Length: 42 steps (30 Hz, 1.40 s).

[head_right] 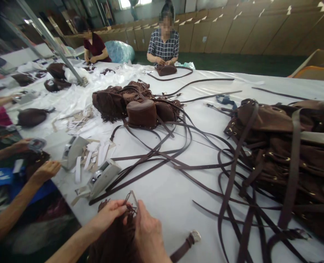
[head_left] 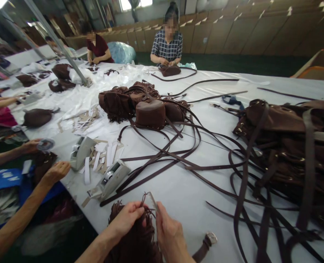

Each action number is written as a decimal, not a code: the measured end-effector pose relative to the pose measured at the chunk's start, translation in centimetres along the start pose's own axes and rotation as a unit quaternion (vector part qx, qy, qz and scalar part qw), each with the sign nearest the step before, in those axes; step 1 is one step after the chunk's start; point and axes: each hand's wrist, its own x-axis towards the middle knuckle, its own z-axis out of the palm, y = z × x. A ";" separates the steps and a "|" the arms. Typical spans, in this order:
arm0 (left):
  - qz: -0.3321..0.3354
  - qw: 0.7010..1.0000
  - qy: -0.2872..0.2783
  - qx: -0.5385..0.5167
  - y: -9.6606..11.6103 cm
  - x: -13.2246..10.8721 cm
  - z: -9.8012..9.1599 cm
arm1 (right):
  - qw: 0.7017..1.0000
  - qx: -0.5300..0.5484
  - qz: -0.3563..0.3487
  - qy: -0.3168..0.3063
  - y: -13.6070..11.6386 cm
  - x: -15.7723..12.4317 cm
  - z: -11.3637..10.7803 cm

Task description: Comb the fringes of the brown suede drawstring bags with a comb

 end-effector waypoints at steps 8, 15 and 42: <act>-0.062 0.990 -0.004 -0.129 0.3 0.1 1.0 | 0.979 -0.151 -0.133 0.017 -0.6 -0.9 3.7; -0.115 0.986 -0.029 -0.113 0.6 -1.5 0.3 | 0.996 -0.011 0.057 -0.069 3.1 -1.2 4.4; 0.023 0.922 0.046 0.383 -4.4 -1.3 -3.4 | 0.952 0.200 0.229 -0.023 5.8 3.5 -0.5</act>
